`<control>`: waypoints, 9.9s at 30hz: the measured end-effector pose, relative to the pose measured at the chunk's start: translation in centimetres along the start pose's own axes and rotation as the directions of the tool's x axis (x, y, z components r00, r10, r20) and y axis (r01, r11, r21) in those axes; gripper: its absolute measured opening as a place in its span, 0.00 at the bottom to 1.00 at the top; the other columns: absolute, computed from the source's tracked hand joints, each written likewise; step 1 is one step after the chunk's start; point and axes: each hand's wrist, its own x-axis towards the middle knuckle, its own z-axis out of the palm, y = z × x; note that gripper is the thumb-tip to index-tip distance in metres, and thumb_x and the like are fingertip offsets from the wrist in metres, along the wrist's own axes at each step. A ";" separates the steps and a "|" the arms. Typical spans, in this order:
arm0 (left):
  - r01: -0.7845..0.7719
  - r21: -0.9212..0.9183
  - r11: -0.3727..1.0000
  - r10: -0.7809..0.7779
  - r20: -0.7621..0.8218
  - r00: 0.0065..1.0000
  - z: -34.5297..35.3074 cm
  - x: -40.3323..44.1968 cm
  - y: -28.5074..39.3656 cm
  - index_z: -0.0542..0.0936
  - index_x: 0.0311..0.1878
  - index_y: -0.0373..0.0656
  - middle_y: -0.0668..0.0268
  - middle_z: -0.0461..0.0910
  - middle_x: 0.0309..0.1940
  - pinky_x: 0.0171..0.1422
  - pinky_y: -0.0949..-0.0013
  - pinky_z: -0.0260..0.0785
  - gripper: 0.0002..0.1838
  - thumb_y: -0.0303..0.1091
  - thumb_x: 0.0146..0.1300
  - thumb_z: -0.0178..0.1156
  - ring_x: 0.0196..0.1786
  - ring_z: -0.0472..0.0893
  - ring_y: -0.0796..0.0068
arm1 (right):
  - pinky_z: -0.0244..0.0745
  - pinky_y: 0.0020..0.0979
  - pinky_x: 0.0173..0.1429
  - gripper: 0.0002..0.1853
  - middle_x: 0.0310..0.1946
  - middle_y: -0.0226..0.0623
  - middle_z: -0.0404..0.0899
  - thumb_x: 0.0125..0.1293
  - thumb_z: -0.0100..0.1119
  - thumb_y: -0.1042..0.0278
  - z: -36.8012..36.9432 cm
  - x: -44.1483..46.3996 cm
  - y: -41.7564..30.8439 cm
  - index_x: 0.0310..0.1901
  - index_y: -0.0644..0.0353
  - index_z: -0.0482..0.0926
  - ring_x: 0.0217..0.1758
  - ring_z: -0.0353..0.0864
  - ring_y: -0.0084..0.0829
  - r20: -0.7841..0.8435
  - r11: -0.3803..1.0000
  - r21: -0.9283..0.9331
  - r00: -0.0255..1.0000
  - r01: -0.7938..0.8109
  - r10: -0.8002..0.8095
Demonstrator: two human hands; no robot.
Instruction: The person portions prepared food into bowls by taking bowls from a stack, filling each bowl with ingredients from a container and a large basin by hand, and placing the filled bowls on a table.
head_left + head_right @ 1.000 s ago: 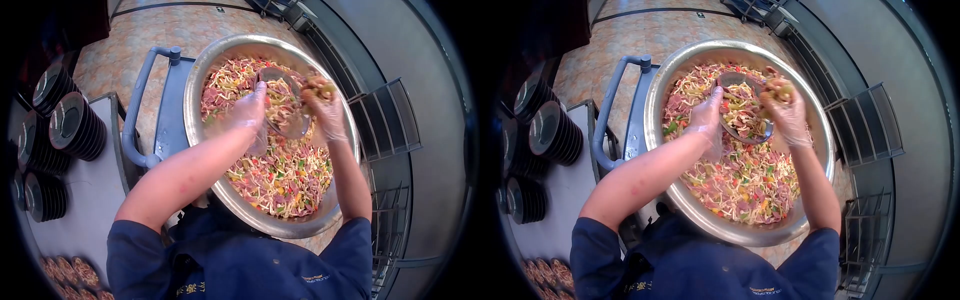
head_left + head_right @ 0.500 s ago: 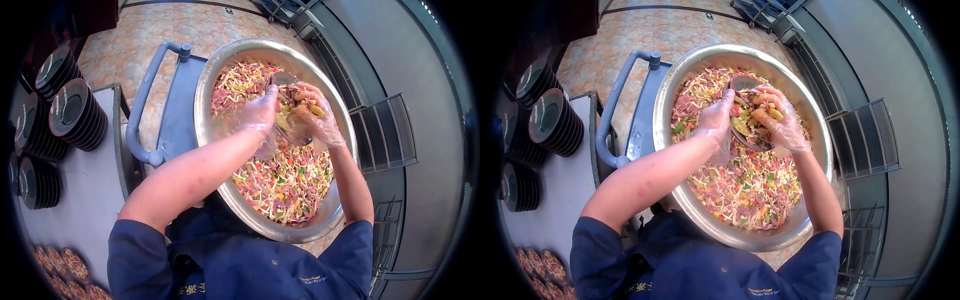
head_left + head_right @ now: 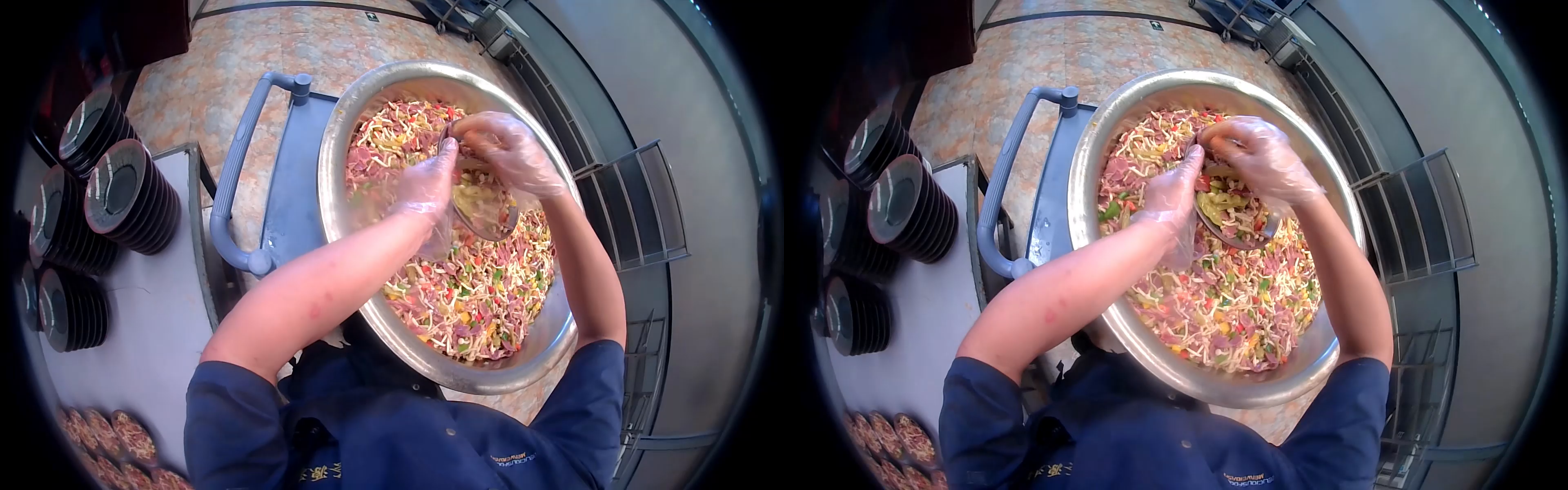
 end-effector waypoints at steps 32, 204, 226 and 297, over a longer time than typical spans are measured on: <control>-0.514 -0.453 0.728 0.079 -0.690 0.720 -20.9 -34.7 -6.7 0.66 0.76 0.38 0.52 0.73 0.72 0.76 0.45 0.70 0.39 0.57 0.74 0.61 0.71 0.76 0.54 | 0.83 0.35 0.52 0.27 0.48 0.41 0.84 0.70 0.51 0.81 4.2 -17.7 13.6 0.70 0.57 0.75 0.53 0.87 0.37 0.361 0.885 0.300 0.901 -0.355 0.239; 0.251 -0.535 0.807 -0.041 0.372 0.927 2.8 -1.9 -1.4 0.71 0.73 0.44 0.58 0.80 0.65 0.69 0.52 0.74 0.35 0.65 0.78 0.46 0.63 0.81 0.60 | 0.81 0.34 0.50 0.14 0.40 0.36 0.86 0.63 0.70 0.71 -4.6 -6.8 0.7 0.51 0.57 0.85 0.46 0.85 0.27 0.177 0.954 0.239 0.974 -0.180 0.139; 0.250 -0.710 0.659 -0.036 0.302 0.953 2.1 -2.6 -0.2 0.67 0.76 0.47 0.55 0.74 0.71 0.77 0.43 0.66 0.36 0.60 0.74 0.56 0.70 0.76 0.55 | 0.76 0.42 0.71 0.33 0.67 0.59 0.75 0.57 0.67 0.67 9.4 -18.3 4.0 0.68 0.60 0.77 0.68 0.79 0.52 0.517 0.929 -0.195 0.771 -0.316 0.371; -0.761 -0.283 0.584 -0.037 -0.946 0.323 -36.5 -65.7 -39.2 0.62 0.80 0.44 0.56 0.67 0.78 0.83 0.48 0.60 0.48 0.71 0.71 0.55 0.78 0.68 0.55 | 0.79 0.32 0.58 0.18 0.60 0.40 0.84 0.81 0.56 0.67 2.5 -36.7 -7.3 0.66 0.65 0.78 0.56 0.84 0.33 -0.447 0.994 0.104 0.892 -0.016 0.061</control>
